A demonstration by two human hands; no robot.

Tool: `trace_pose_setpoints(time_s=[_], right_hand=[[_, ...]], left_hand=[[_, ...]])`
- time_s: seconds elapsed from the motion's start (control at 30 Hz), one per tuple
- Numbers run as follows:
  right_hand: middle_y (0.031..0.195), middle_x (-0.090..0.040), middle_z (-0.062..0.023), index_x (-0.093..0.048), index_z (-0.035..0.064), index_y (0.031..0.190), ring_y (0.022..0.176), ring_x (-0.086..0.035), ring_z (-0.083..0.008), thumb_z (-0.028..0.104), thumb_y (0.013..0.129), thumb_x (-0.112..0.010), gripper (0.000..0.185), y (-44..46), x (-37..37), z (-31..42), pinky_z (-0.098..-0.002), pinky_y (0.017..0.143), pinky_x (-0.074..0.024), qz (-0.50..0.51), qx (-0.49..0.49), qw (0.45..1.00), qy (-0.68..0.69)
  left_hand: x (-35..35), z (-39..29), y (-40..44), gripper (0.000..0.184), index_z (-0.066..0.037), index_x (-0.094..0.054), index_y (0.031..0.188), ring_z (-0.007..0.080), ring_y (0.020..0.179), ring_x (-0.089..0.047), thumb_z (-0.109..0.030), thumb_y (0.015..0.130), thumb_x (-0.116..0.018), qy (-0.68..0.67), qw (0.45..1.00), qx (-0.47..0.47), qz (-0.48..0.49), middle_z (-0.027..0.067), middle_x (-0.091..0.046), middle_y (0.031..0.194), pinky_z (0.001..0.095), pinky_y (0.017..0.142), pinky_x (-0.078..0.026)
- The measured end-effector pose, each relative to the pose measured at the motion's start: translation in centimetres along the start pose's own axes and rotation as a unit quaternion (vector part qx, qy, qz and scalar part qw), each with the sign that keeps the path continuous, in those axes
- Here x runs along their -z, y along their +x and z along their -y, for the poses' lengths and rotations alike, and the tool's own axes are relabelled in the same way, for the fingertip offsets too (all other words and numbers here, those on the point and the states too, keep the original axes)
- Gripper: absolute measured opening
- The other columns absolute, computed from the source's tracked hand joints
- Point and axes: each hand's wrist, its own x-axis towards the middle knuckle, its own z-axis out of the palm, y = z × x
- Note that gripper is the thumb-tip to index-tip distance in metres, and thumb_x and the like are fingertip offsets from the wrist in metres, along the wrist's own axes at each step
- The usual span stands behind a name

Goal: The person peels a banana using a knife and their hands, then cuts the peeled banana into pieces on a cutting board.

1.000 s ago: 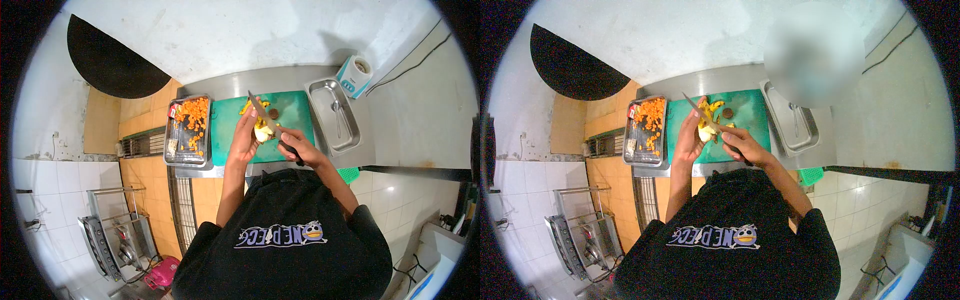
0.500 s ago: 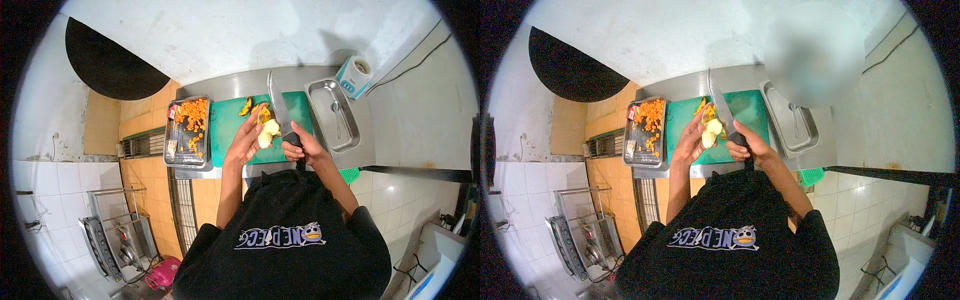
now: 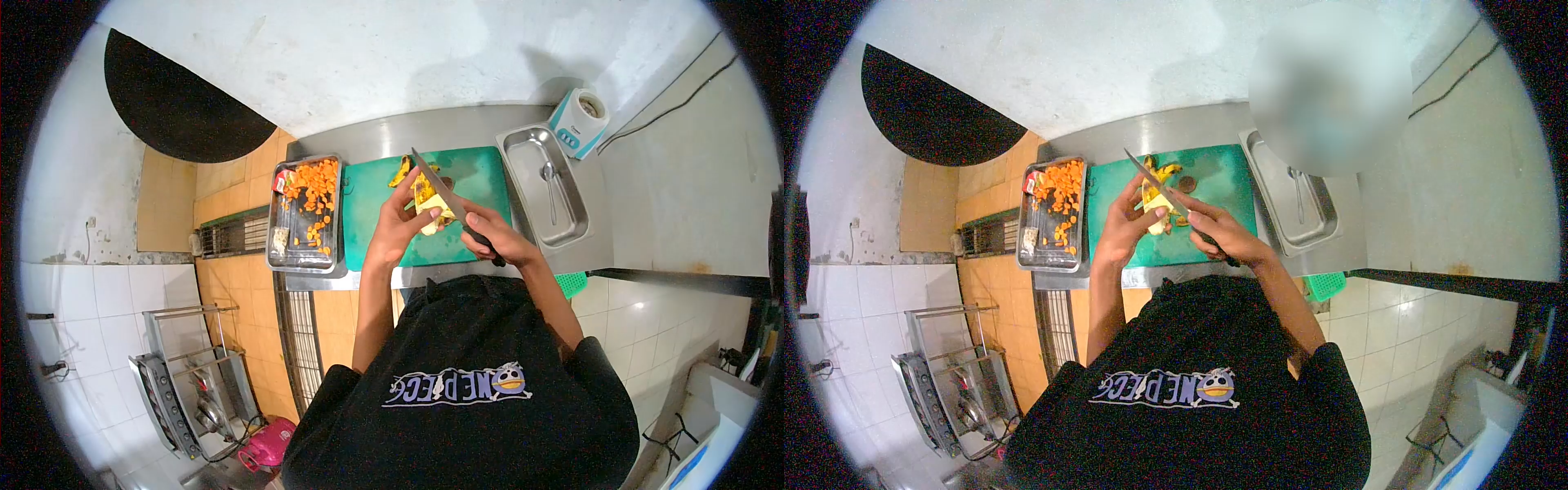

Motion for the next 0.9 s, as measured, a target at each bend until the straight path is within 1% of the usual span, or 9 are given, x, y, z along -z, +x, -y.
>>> trace_pose_setpoints(time_s=[0.1,0.2,0.4,0.5,0.57,0.7,0.77,0.8,0.9], right_hand=[[0.060,-0.038,0.0078,-0.030,0.0177,0.160,0.049,-0.033,-0.0041,0.038,0.109,-0.045,0.057,0.4,0.2,-0.2,-0.0211,0.044,-0.0258,-0.007,-0.015,1.000,-0.026],[0.060,-0.037,0.0075,-0.033,0.0157,0.158,0.048,-0.032,-0.0039,0.037,0.109,-0.044,0.055,0.5,0.6,-0.5,-0.0212,0.045,-0.0260,-0.012,-0.029,0.999,-0.040],[0.059,-0.037,0.0073,-0.037,0.0098,0.156,0.048,-0.033,-0.0033,0.038,0.108,-0.046,0.056,0.1,0.5,-0.2,-0.0214,0.043,-0.0260,0.013,-0.050,0.997,-0.054],[0.059,-0.037,0.0073,-0.036,0.0064,0.155,0.049,-0.033,-0.0024,0.042,0.107,-0.046,0.061,0.2,0.4,0.1,-0.0196,0.043,-0.0256,0.020,-0.064,0.996,-0.061],[0.057,-0.038,0.0072,-0.051,0.0072,0.142,0.045,-0.031,-0.0029,0.039,0.108,-0.045,0.047,0.2,0.2,0.2,-0.0215,0.041,-0.0243,0.002,-0.047,0.998,-0.034],[0.054,-0.038,0.0070,-0.055,0.0084,0.125,0.042,-0.029,-0.0029,0.045,0.108,-0.043,0.042,0.4,1.3,-0.3,-0.0219,0.040,-0.0233,0.027,-0.047,0.998,0.018],[0.049,-0.035,0.0065,-0.058,0.0100,0.087,0.038,-0.028,-0.0037,0.054,0.106,-0.040,0.051,0.0,1.3,0.1,-0.0223,0.039,-0.0220,0.000,-0.057,0.993,0.100],[0.049,-0.035,0.0065,-0.058,0.0100,0.087,0.038,-0.028,-0.0037,0.054,0.106,-0.040,0.051,0.0,1.8,-0.2,-0.0223,0.039,-0.0220,0.000,-0.057,0.993,0.100],[0.044,-0.031,0.0072,-0.035,0.0199,0.052,0.036,-0.029,-0.0045,0.057,0.107,-0.031,0.066,-0.2,3.3,-0.8,-0.0211,0.040,-0.0233,0.014,-0.087,0.986,0.140]], left_hand=[[-0.8,-1.2,-0.5,0.082,-0.002,-0.030,0.157,0.0233,0.114,-0.062,-0.002,0.088,-0.074,0.038,0.999,-0.007,0.010,0.0153,-0.056,0.140,0.0353,0.083,-0.060],[-1.1,-1.9,-0.6,0.081,-0.003,-0.032,0.156,0.0220,0.116,-0.062,0.000,0.087,-0.075,0.059,0.998,-0.006,0.011,0.0102,-0.059,0.134,0.0352,0.092,-0.056],[-0.2,-0.7,-0.3,0.081,0.001,-0.033,0.154,0.0216,0.115,-0.062,0.000,0.086,-0.076,0.043,0.999,-0.001,0.013,0.0095,-0.056,0.138,0.0349,0.096,-0.054],[0.1,-0.4,-0.1,0.084,0.001,-0.029,0.156,0.0217,0.114,-0.061,0.001,0.086,-0.075,0.077,0.997,-0.014,0.015,0.0120,-0.054,0.142,0.0365,0.088,-0.060],[-0.4,-1.3,-0.5,0.083,0.000,-0.033,0.155,0.0209,0.115,-0.061,0.002,0.084,-0.076,0.046,0.999,0.008,0.018,0.0102,-0.055,0.141,0.0351,0.092,-0.056],[0.0,-1.3,-0.7,0.081,-0.003,-0.038,0.153,0.0193,0.113,-0.062,0.005,0.082,-0.077,0.077,0.996,-0.003,0.050,0.0083,-0.059,0.136,0.0338,0.094,-0.053],[0.2,-1.4,-1.1,0.081,-0.003,-0.039,0.153,0.0194,0.111,-0.063,0.005,0.082,-0.077,0.080,0.994,0.018,0.066,0.0087,-0.060,0.135,0.0338,0.092,-0.053],[0.3,-1.4,-1.2,0.080,-0.003,-0.039,0.153,0.0195,0.109,-0.064,0.005,0.082,-0.076,0.083,0.992,0.040,0.084,0.0090,-0.061,0.133,0.0339,0.091,-0.053],[1.0,-1.3,-1.6,0.078,-0.003,-0.039,0.153,0.0197,0.105,-0.066,0.004,0.084,-0.075,0.073,0.988,0.067,0.119,0.0105,-0.062,0.131,0.0340,0.090,-0.053]])
